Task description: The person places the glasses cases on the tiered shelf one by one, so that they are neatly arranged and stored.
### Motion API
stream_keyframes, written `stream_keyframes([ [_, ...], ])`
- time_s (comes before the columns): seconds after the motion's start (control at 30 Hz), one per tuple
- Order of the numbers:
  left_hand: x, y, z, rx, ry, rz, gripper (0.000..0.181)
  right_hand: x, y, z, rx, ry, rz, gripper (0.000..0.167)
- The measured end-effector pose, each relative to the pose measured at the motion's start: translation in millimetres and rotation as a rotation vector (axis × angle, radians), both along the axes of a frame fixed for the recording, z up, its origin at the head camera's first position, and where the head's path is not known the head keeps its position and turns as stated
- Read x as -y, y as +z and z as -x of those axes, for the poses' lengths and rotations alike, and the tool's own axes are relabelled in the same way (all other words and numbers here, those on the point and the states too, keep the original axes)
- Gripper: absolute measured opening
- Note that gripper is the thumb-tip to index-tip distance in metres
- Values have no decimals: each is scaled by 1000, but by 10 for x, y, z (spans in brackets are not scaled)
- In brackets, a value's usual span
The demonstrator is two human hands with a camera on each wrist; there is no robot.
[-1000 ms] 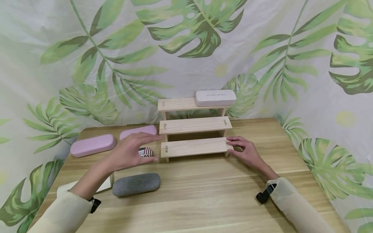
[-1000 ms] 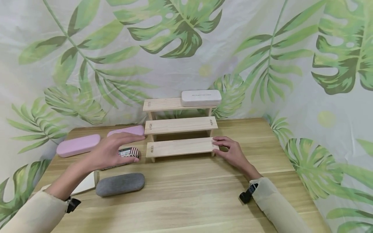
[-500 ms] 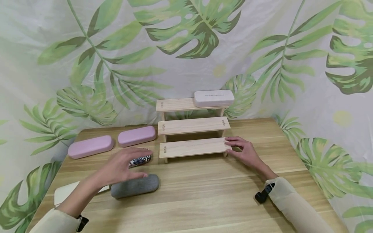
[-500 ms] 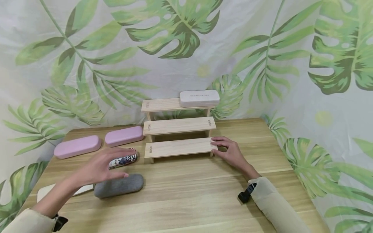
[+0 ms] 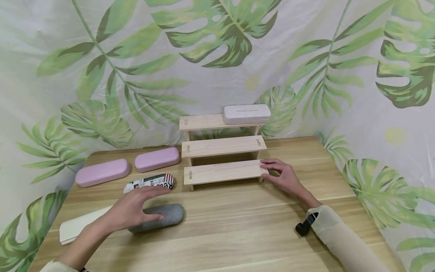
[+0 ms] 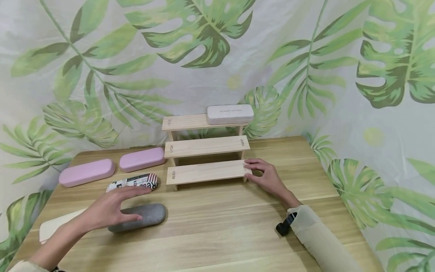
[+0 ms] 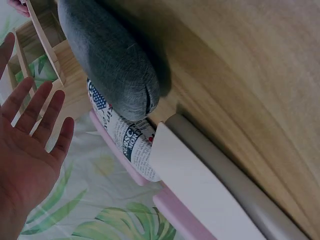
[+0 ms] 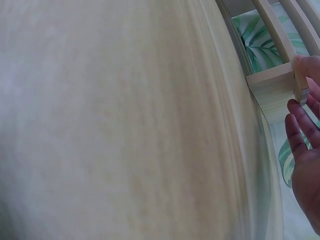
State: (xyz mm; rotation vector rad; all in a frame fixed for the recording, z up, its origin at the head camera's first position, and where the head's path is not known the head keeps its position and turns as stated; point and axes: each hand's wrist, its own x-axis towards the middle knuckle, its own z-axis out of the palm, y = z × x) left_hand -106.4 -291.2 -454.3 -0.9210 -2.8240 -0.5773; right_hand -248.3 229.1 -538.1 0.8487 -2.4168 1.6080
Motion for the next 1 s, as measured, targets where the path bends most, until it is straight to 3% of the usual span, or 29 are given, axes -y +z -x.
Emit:
stream_keyframes([
  [0.43,39,-191,-86,8,9,61,70,-18,-9,7,-33,-3,-40,35],
  [0.7,74,-226,-145,24,38,68,71,-8,13,-12,-43,-21,-63,35],
  [1.0,108,-295,-152,54,26,69,72,-12,-7,-4,-21,-13,-32,34],
])
